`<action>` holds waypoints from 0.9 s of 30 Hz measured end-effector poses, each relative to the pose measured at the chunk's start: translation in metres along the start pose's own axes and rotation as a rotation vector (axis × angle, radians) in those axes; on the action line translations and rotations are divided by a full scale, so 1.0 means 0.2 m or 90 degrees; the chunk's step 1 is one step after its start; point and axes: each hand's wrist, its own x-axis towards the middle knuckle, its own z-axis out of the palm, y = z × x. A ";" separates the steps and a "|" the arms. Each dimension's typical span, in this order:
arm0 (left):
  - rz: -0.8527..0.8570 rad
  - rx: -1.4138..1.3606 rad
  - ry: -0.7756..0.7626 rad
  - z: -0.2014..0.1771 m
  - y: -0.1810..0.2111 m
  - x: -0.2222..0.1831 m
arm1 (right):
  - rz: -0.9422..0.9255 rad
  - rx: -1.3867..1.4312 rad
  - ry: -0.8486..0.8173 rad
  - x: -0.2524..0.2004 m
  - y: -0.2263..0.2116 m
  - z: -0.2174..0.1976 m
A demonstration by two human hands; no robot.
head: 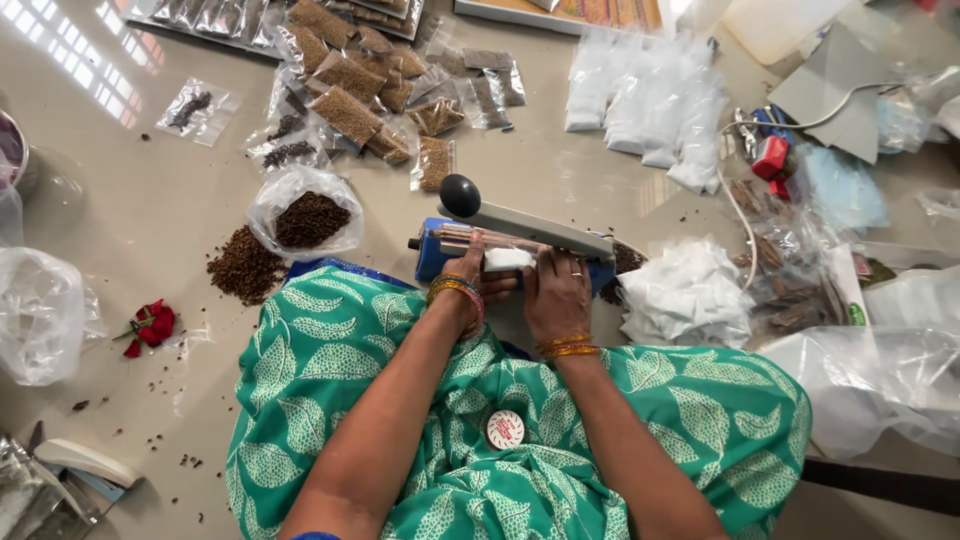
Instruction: The person manually seals small plastic pouches containing powder and seeds using a heat-sealing machine on the floor.
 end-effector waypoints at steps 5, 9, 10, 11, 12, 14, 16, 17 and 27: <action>-0.005 0.071 -0.043 -0.01 -0.01 -0.01 | 0.081 0.121 -0.008 -0.08 0.04 0.05; 0.291 0.133 -0.271 -0.06 -0.08 -0.02 | 0.164 0.187 0.064 -0.14 0.18 0.12; 0.232 0.115 -0.282 -0.05 -0.07 -0.08 | 0.326 0.405 0.017 -0.14 0.18 0.07; 0.170 0.097 -0.291 -0.05 -0.06 -0.15 | 0.487 0.624 -0.034 -0.15 0.19 0.02; 0.168 0.099 -0.295 -0.05 -0.07 -0.18 | 0.490 0.622 -0.030 -0.15 0.18 -0.04; 0.141 0.145 -0.322 -0.05 -0.08 -0.24 | 0.729 1.067 -0.227 -0.16 0.14 -0.14; 0.096 0.171 -0.327 -0.08 -0.13 -0.21 | 0.689 1.166 -0.244 -0.24 0.21 -0.05; 0.055 0.192 -0.330 -0.10 -0.15 -0.20 | 0.640 1.259 -0.265 -0.28 0.24 0.00; 0.055 0.220 -0.253 -0.10 -0.19 -0.22 | 0.652 1.014 -0.310 -0.24 0.14 -0.09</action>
